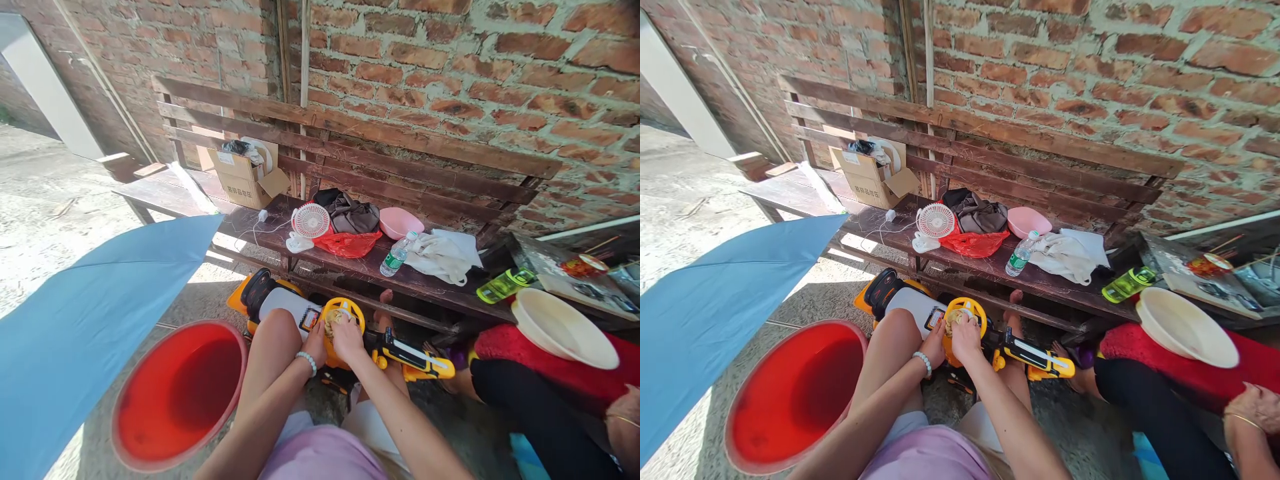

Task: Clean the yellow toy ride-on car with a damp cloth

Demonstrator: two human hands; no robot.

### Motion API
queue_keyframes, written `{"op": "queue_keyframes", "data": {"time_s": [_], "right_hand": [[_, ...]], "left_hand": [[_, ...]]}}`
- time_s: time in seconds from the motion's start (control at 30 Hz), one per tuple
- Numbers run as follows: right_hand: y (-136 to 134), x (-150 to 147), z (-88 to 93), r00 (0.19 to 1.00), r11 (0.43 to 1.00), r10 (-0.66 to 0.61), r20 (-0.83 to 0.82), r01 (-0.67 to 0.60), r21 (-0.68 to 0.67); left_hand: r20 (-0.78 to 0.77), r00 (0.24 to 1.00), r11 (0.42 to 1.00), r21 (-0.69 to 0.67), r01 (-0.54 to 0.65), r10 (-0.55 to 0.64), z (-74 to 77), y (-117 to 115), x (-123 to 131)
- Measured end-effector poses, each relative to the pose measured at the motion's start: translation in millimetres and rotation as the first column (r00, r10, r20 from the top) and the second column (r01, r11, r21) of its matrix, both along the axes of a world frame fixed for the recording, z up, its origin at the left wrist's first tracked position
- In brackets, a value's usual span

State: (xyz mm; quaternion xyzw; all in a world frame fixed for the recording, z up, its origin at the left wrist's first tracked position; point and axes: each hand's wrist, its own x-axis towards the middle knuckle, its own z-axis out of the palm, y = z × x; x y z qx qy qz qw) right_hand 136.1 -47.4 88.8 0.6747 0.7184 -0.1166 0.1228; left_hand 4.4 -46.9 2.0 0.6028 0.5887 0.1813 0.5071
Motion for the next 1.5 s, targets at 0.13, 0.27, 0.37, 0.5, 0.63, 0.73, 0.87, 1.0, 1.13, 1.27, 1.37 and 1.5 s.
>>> {"op": "queue_keyframes", "data": {"time_s": [0.13, 0.27, 0.37, 0.5, 0.63, 0.73, 0.87, 1.0, 1.13, 1.27, 1.37, 1.5], "right_hand": [[18, 11, 4.0, 0.998, 0.998, -0.059, 0.004, 0.059, 0.028], [28, 16, 5.0, 0.999, 0.999, -0.053, 0.013, 0.053, -0.01], [28, 15, 5.9, 0.998, 0.998, 0.054, 0.037, -0.054, -0.012], [16, 19, 7.1, 0.975, 0.978, 0.208, 0.073, -0.207, -0.022], [0, 35, 3.2, 0.974, 0.976, 0.219, 0.06, -0.218, -0.028], [-9, 48, -3.0, 0.983, 0.984, 0.178, 0.048, -0.177, -0.02], [-11, 62, -9.6, 0.988, 0.991, 0.131, 0.079, -0.131, -0.006], [-3, 66, -9.0, 0.991, 0.996, 0.089, 0.097, -0.089, -0.002], [24, 59, -4.3, 0.996, 0.999, 0.024, 0.08, -0.027, 0.032], [57, 51, 1.6, 0.996, 0.997, 0.072, 0.047, -0.072, -0.018], [71, 52, 8.0, 0.996, 0.99, 0.083, 0.031, -0.079, -0.119], [67, 60, 14.1, 0.999, 0.989, 0.021, 0.03, -0.016, -0.149]], "left_hand": [[-0.008, 1.0, 1.0, -0.009, 0.009, -0.009, -2.7, 1, -1], [-0.032, 0.999, 1.0, 0.007, 0.018, -0.017, -0.7, 1, 1], [-0.021, 1.0, 0.999, 0.027, 0.019, -0.018, 1.3, 0, 4], [0.012, 1.0, 0.998, 0.061, 0.025, -0.026, 1.7, -1, 3], [-0.055, 0.997, 0.998, 0.015, 0.057, -0.056, 1.9, -1, 1], [-0.096, 0.993, 0.997, 0.004, 0.075, -0.074, 3.4, -2, -1], [-0.124, 0.988, 0.995, 0.024, 0.094, -0.091, 4.8, -3, 0], [-0.096, 0.993, 0.997, 0.027, 0.066, -0.064, 2.7, -3, 2], [-0.041, 0.999, 0.999, 0.028, 0.035, -0.034, -1.7, -1, 3], [-0.013, 1.0, 1.0, 0.022, 0.016, -0.016, -3.5, 0, 4], [-0.022, 0.999, 0.999, 0.016, 0.034, -0.033, -1.7, 0, 3], [-0.025, 0.999, 1.0, 0.002, 0.022, -0.022, 0.2, 1, 2]]}}
